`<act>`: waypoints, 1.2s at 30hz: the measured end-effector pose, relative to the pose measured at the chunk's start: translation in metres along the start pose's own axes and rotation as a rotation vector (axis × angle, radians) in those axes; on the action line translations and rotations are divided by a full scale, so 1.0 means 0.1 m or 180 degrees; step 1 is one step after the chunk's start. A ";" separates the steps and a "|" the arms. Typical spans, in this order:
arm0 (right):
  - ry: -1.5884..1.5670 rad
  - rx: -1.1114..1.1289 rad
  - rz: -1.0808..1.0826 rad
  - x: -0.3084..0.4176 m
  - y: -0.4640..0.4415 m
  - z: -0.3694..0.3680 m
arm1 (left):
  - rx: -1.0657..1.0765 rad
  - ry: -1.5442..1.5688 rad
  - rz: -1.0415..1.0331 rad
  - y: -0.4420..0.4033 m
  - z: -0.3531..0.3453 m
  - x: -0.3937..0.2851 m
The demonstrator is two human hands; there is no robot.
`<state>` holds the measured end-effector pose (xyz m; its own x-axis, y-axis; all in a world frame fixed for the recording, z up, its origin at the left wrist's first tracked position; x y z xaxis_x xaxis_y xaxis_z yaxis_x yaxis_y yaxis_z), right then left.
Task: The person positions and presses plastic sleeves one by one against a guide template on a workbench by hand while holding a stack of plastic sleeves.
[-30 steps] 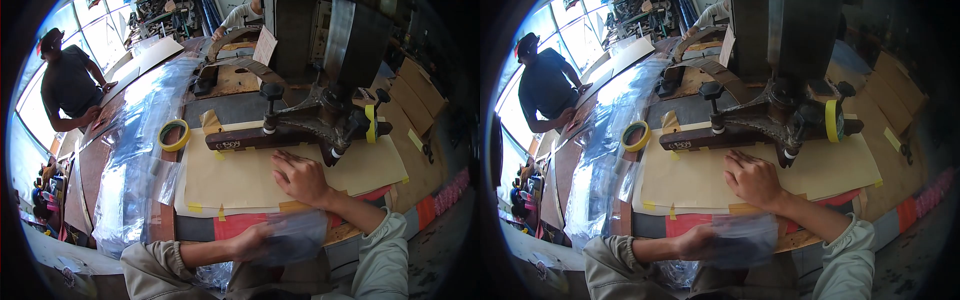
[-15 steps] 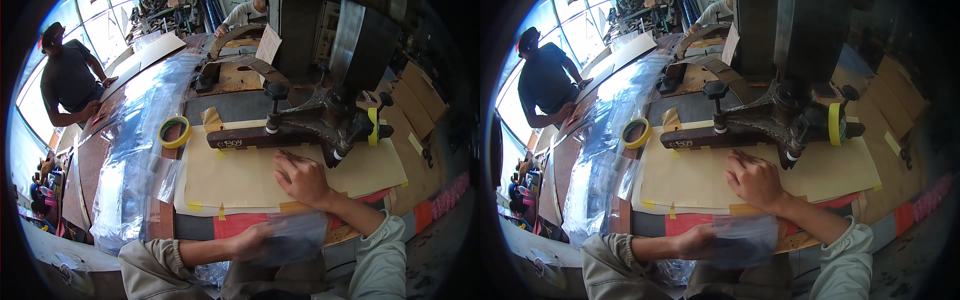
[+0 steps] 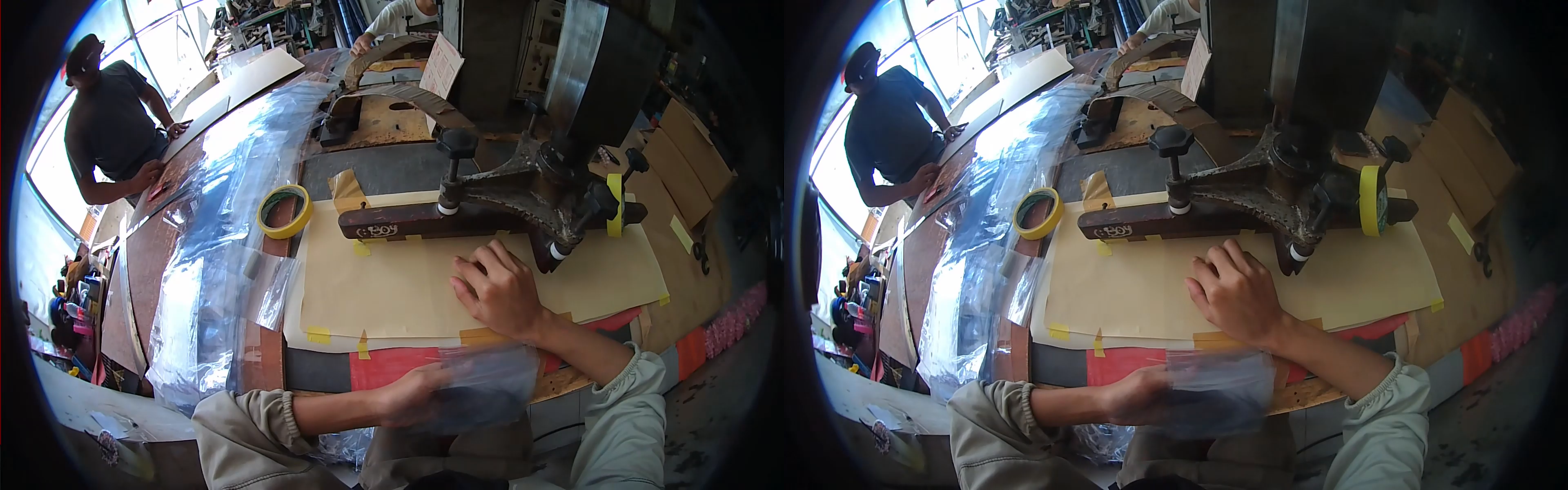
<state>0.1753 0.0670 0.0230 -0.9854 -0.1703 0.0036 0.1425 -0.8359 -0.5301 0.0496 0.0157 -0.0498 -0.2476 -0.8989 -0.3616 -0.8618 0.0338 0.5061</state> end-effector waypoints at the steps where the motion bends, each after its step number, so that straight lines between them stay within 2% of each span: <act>1: -0.0005 -0.0097 0.0032 0.00 0.01 0.00 | -0.0019 0.0066 0.0051 0.00 0.01 0.01; 3: -0.0022 -0.0287 0.0099 0.00 0.04 -0.03 | -0.0059 0.0203 0.0152 0.00 0.02 0.02; 12: -0.0097 0.0162 -0.0145 -0.03 0.04 -0.14 | -0.0047 -0.0123 -0.0027 0.03 -0.05 -0.04; 24: -0.0064 0.0157 -0.0180 -0.03 0.05 -0.14 | -0.0036 0.0025 -0.0030 -0.03 0.02 0.02; 27: -0.0076 0.0139 -0.0166 -0.03 0.06 -0.15 | -0.0106 0.0149 0.0241 -0.02 0.01 0.03; 36: -0.0137 0.0151 -0.0166 -0.03 0.05 -0.14 | 0.0015 0.0204 0.0160 -0.03 0.02 0.03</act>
<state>0.1782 0.0704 0.0084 -0.9868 -0.1473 0.0673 0.0963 -0.8678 -0.4875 0.0508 0.0132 -0.0539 -0.2619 -0.9221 -0.2850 -0.8512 0.0815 0.5186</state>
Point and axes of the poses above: each hand's wrist, its own y-axis away from the middle knuckle, its own z-axis out of the back of the hand, x = y × z, the point moved 7 cm from there along -y, towards the middle knuckle, and after that the axes turned 8 degrees about y, right-handed, at the moved point
